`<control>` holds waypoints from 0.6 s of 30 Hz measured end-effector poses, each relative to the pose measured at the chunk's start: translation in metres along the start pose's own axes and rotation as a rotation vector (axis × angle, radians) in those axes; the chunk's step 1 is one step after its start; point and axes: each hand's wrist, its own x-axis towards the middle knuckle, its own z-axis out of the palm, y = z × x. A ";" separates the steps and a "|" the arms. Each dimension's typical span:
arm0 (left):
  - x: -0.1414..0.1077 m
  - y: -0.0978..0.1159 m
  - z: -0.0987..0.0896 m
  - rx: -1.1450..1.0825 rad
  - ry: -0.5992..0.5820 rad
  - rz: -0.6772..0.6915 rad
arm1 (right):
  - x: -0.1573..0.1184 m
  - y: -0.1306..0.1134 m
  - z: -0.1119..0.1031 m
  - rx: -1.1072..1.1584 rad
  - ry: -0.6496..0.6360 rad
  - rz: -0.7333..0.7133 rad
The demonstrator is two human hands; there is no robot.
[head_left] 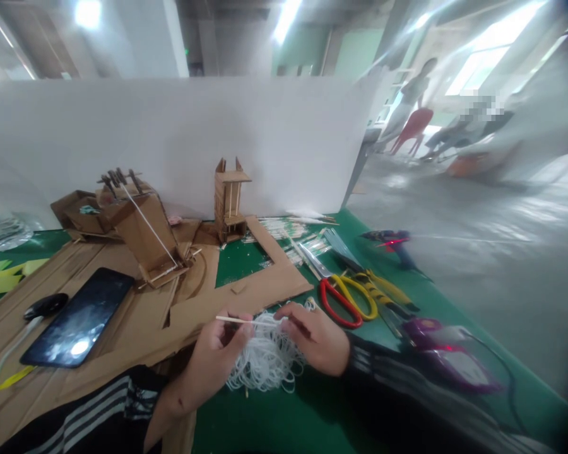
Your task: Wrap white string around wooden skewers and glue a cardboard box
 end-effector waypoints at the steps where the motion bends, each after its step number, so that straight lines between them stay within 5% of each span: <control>1: -0.001 0.000 0.000 0.003 0.012 -0.005 | 0.000 -0.002 -0.001 0.020 -0.006 0.004; 18: 0.007 0.000 -0.002 0.127 0.002 -0.037 | -0.004 0.001 -0.003 0.109 -0.001 -0.005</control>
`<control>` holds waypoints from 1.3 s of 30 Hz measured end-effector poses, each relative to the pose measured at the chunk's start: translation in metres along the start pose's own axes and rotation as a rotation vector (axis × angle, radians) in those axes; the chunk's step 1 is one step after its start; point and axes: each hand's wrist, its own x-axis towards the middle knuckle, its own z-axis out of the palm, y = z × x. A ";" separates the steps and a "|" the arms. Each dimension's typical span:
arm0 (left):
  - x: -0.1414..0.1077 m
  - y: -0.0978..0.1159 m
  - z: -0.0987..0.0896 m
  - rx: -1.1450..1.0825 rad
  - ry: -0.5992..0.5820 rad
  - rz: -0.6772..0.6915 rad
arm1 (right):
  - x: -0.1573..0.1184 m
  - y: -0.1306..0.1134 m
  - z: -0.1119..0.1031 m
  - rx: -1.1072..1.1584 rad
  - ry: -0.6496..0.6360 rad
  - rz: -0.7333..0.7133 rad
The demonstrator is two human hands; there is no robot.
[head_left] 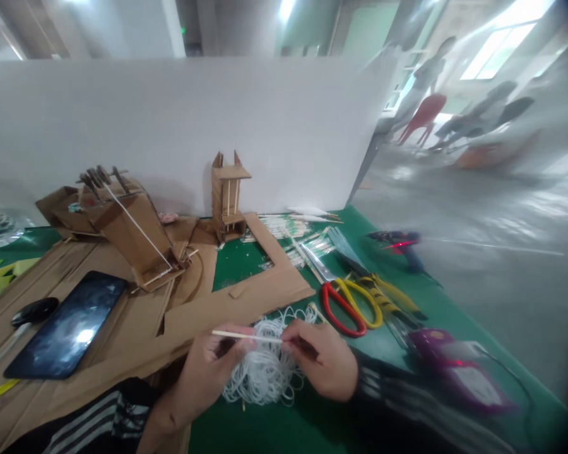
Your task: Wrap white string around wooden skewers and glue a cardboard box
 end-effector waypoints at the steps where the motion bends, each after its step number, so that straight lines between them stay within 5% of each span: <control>1: 0.000 0.000 0.000 0.002 -0.003 -0.004 | 0.001 0.000 -0.001 -0.010 0.001 -0.001; 15: 0.000 0.009 0.002 -0.136 -0.081 -0.065 | 0.007 0.013 -0.005 -0.185 0.122 -0.160; 30: 0.001 0.001 0.003 -0.091 -0.033 -0.021 | 0.003 0.008 0.006 -0.109 0.057 -0.127; 36: 0.002 -0.003 0.002 -0.087 0.023 0.019 | 0.000 -0.003 0.008 -0.331 0.324 -0.269; 39: 0.003 -0.004 0.003 -0.063 0.037 0.037 | -0.005 -0.013 0.013 -0.345 0.341 -0.372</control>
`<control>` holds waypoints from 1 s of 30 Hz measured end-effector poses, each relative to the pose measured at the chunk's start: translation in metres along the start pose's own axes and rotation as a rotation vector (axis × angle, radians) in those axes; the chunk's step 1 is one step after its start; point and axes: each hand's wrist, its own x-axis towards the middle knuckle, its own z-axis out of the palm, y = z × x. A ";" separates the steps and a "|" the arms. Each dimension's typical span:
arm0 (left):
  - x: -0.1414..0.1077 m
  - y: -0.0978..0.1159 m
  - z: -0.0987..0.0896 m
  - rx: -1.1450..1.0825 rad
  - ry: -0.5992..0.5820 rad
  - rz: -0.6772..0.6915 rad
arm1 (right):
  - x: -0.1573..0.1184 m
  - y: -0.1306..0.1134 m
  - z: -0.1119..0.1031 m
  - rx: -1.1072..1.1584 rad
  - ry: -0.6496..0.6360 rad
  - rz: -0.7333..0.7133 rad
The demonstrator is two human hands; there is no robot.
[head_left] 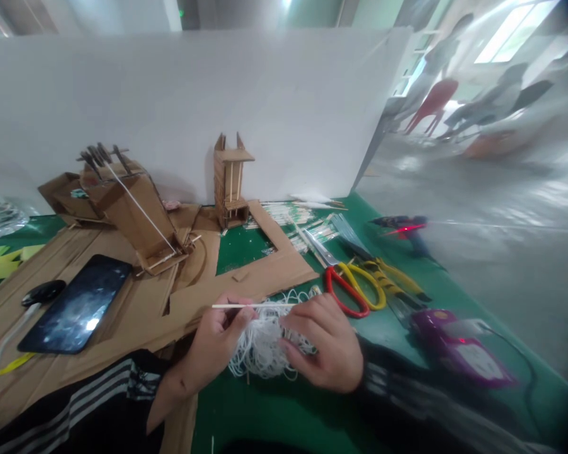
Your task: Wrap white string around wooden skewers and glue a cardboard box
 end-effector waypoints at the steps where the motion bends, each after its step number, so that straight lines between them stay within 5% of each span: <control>1: 0.000 -0.001 0.000 0.003 0.000 -0.001 | 0.000 -0.004 0.001 0.027 -0.026 0.004; 7: 0.001 -0.004 0.000 0.033 -0.033 0.017 | -0.002 -0.016 0.015 0.081 -0.261 0.224; 25: -0.005 0.007 0.004 0.100 -0.089 0.001 | 0.005 -0.018 0.013 0.036 -0.126 0.231; 30: -0.005 0.009 0.005 0.024 -0.119 -0.038 | 0.002 -0.014 0.015 0.168 -0.112 0.295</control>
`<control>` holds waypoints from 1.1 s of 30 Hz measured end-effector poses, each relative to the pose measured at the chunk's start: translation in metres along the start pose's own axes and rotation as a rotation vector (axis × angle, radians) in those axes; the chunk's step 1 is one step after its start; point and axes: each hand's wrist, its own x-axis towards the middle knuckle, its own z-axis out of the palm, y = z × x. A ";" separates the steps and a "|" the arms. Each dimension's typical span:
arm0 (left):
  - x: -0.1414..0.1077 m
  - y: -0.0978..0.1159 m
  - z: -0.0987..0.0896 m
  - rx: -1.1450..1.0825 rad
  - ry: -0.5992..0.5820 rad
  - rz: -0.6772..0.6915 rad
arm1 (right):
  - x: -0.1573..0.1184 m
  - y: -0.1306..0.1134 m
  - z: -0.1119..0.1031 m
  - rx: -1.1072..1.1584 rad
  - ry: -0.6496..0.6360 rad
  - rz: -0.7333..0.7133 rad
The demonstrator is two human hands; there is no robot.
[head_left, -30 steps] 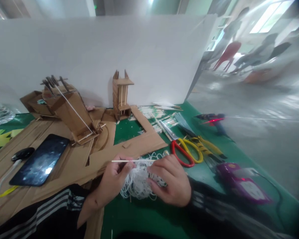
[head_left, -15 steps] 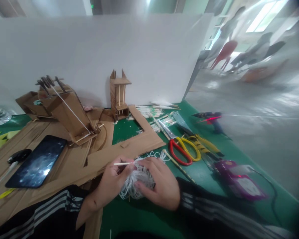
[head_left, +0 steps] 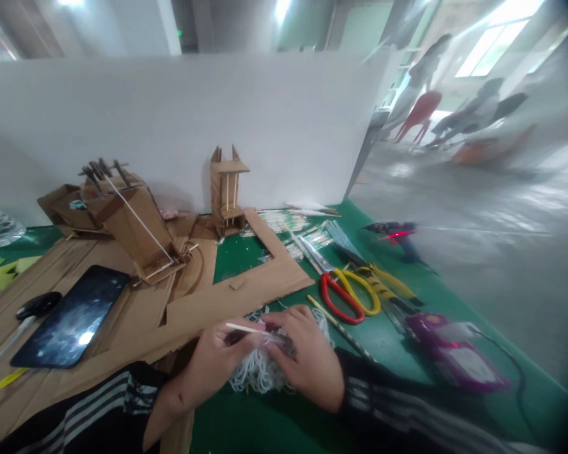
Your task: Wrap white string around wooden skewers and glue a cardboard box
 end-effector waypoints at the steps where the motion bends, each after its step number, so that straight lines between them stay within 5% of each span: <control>1: 0.000 0.000 0.000 -0.001 -0.017 0.007 | -0.001 0.000 0.000 0.033 -0.006 0.025; 9: -0.004 -0.002 0.000 0.019 -0.121 0.115 | -0.001 -0.003 -0.004 0.077 0.001 0.146; 15: -0.008 -0.007 0.002 0.181 -0.068 0.176 | 0.006 0.004 -0.013 0.133 0.017 0.226; 21: -0.006 -0.001 -0.001 0.389 -0.001 0.155 | 0.010 0.007 -0.018 0.211 -0.014 0.293; 26: -0.006 0.000 -0.001 0.357 -0.058 0.109 | 0.014 0.008 -0.022 0.274 -0.011 0.349; 33: -0.010 0.004 -0.001 0.341 -0.214 0.081 | 0.013 0.006 -0.020 0.753 -0.302 0.554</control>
